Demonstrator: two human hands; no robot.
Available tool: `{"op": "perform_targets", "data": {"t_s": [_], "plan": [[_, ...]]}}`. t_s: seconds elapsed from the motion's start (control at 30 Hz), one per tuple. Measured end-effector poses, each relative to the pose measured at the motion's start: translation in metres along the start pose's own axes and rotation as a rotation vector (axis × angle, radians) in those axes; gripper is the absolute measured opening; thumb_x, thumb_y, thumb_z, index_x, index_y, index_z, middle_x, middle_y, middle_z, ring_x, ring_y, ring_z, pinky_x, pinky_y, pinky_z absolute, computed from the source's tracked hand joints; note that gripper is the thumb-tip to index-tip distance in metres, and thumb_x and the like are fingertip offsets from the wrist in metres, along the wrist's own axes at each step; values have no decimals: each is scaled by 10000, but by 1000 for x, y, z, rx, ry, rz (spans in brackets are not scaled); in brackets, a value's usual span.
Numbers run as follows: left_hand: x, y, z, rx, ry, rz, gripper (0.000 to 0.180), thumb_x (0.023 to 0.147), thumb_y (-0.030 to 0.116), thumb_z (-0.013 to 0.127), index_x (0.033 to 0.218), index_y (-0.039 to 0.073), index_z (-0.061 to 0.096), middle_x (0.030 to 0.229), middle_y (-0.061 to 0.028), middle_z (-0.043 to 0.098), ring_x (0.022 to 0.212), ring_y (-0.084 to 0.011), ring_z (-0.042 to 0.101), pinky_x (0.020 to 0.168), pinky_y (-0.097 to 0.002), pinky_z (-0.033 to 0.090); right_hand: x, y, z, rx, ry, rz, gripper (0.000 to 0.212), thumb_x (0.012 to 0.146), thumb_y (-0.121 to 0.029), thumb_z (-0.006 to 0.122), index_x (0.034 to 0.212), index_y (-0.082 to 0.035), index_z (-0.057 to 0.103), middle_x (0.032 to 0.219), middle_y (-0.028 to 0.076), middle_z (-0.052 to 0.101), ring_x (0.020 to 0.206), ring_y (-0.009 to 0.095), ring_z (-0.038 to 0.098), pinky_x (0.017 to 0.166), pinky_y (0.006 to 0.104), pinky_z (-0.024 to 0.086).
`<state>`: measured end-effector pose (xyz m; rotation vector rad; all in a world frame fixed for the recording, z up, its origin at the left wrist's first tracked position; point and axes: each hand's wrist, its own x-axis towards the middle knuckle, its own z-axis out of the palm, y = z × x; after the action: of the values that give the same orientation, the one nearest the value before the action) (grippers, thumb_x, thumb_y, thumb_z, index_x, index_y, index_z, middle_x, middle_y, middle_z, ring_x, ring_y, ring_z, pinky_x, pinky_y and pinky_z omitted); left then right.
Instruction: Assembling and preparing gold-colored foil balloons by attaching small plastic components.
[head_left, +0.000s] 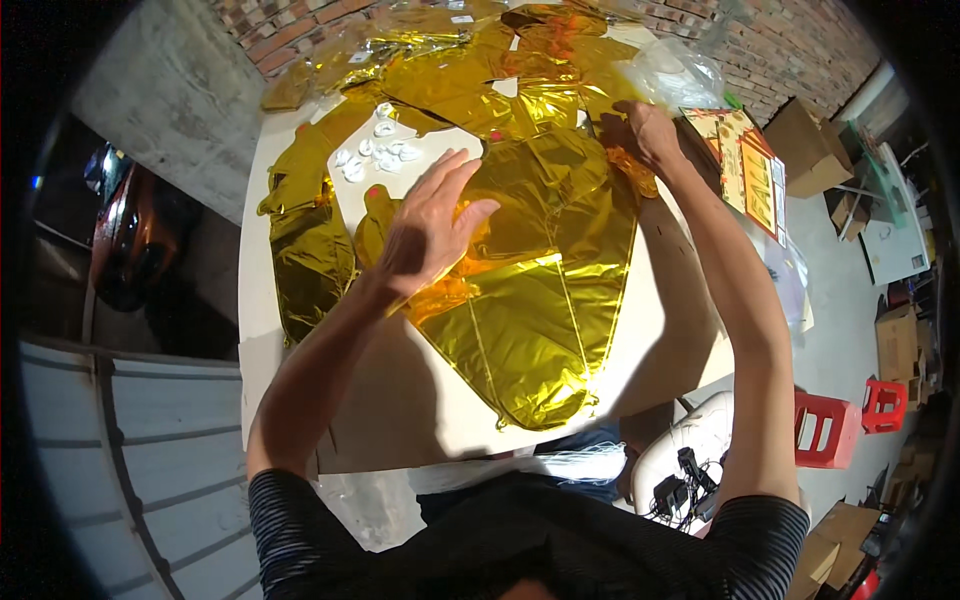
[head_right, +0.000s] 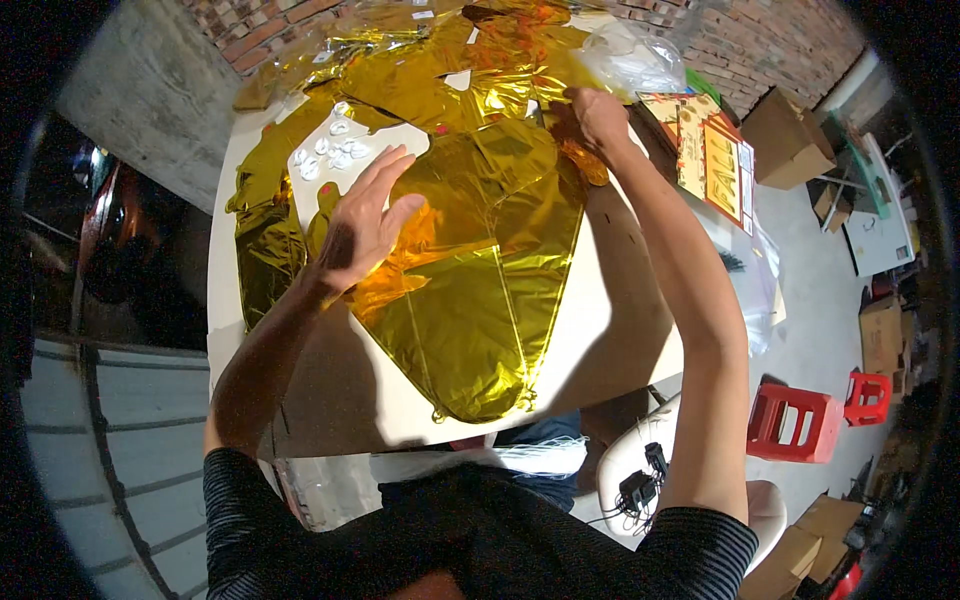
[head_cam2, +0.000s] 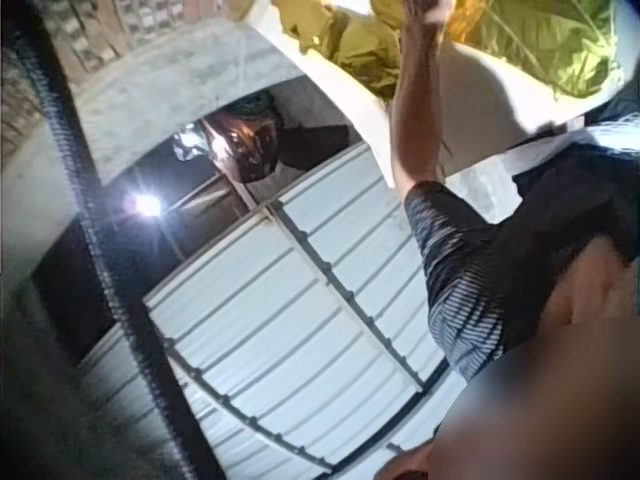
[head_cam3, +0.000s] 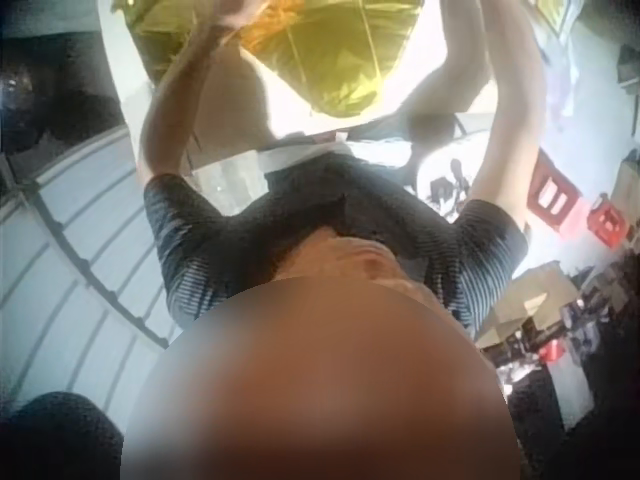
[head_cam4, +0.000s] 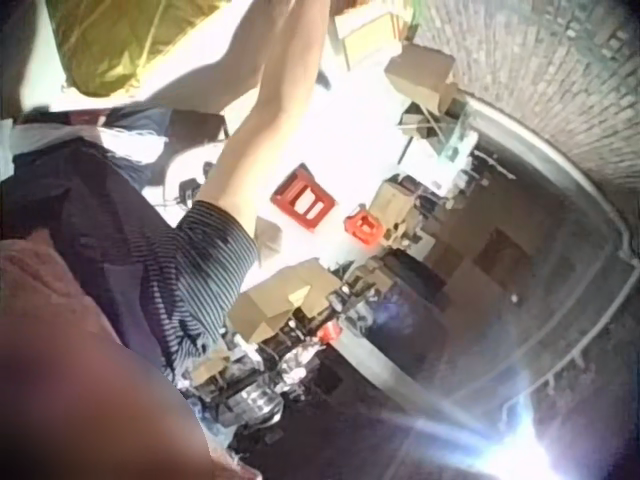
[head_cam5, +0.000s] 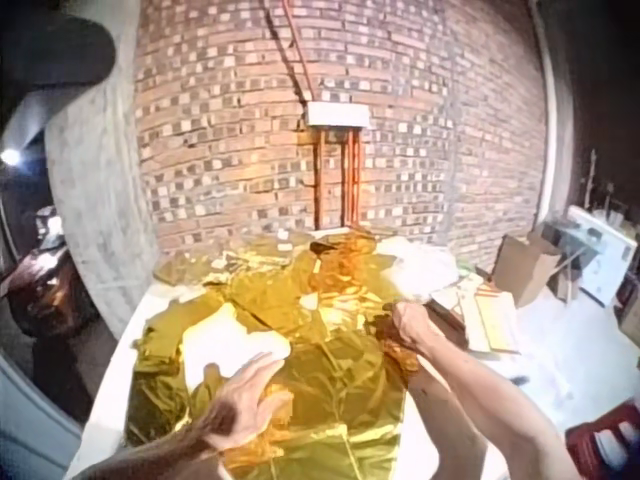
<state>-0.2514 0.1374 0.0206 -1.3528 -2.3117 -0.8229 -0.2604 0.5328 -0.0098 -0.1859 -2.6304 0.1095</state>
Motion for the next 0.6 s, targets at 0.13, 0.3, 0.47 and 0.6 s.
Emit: {"op": "perform_targets", "data": {"t_s": [0.13,0.3,0.47,0.6], "plan": [[26,17,15,-53,15,55,437,901,292,701,1194,-19,612,1214,-212,631,1125,-372,607,944,-423,504,24,-6,7,-187,-159,13,214,882,-269,610,899,-65,673,864,198,702,839,376,690,716,474,538],[45,13,32,-32,-124,63,340,914,302,667,1047,-12,657,986,-179,690,964,-375,639,830,-446,524,33,-64,-6,-374,-272,33,196,923,-183,522,1016,-97,671,962,129,726,922,294,718,764,400,581],[53,13,37,-11,-244,-4,331,931,297,646,1070,-1,681,1036,-181,696,1004,-366,638,877,-422,506,42,-44,-11,-201,-322,51,279,828,-233,674,1036,-49,672,1016,198,709,957,367,694,807,441,568],[72,21,39,-67,-232,43,347,937,313,636,1061,-8,685,1031,-191,698,1004,-365,641,878,-433,504,61,40,-22,-101,-169,198,254,797,-237,686,835,13,713,842,243,708,784,374,705,723,455,561]]}}
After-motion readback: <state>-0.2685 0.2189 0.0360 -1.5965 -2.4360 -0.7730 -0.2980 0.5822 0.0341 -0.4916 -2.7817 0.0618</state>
